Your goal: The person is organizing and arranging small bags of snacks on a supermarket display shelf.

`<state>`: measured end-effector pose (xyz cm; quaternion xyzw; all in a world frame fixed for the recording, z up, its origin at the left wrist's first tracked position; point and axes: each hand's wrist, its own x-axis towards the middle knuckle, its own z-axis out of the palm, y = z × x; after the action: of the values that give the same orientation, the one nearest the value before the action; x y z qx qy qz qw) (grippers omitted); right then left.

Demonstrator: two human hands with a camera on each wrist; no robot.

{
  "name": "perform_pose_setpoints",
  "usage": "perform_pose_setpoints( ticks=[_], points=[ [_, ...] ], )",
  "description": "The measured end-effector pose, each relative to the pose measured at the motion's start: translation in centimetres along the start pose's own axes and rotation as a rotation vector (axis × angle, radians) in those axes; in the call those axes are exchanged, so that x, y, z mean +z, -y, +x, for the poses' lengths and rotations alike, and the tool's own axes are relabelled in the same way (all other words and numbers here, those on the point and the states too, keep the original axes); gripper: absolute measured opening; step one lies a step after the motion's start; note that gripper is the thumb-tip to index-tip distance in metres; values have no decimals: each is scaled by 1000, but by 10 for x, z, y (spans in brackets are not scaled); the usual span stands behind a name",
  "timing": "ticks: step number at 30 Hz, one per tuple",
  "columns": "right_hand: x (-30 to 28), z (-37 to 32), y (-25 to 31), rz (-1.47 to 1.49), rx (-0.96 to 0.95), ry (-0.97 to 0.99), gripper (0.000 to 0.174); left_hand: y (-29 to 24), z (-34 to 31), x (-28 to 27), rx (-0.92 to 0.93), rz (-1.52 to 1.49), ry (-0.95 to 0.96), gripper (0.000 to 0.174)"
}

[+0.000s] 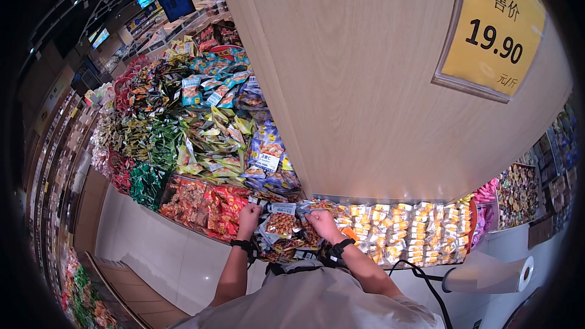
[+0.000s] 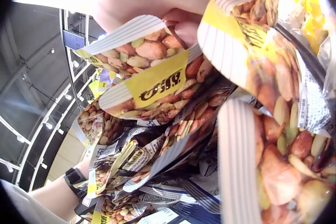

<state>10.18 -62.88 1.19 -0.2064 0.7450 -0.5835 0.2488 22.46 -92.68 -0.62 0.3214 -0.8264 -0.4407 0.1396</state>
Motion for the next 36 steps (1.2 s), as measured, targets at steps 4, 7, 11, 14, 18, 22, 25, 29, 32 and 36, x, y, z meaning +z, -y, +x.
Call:
perform_pose_setpoints(
  ticks=[4, 7, 11, 14, 18, 22, 25, 29, 32, 36],
  points=[
    [-1, -2, 4, -4, 5, -5, 43, -6, -2, -2, -4, 26, -4, 34],
    [-1, -1, 3, -6, -2, -6, 43, -8, -4, -3, -17, 20, 3, 34],
    [1, 1, -4, -2, 12, 2, 44, -3, -2, -1, -11, 19, -1, 34],
    [-1, -1, 1, -7, 11, 0, 44, -2, -1, 0, -10, -4, 1, 35],
    [-1, -1, 2, -18, 5, -4, 44, -2, -2, 0, -6, 7, 1, 35],
    [-1, -1, 2, -9, -14, 0, 44, 2, 0, 1, 26, 7, -6, 35],
    [-1, -1, 2, 2, -15, 4, 43, 3, 0, 1, 24, 7, -3, 35],
    [-2, -2, 4, 6, -4, 6, 43, 6, 1, 2, 22, 8, -6, 35],
    [-1, -1, 1, 0, -2, 8, 44, 1, 0, 0, 21, 11, 10, 35],
    [-2, -1, 2, 1, 2, 10, 44, -1, -1, 0, 14, 2, 5, 35]
  ],
)
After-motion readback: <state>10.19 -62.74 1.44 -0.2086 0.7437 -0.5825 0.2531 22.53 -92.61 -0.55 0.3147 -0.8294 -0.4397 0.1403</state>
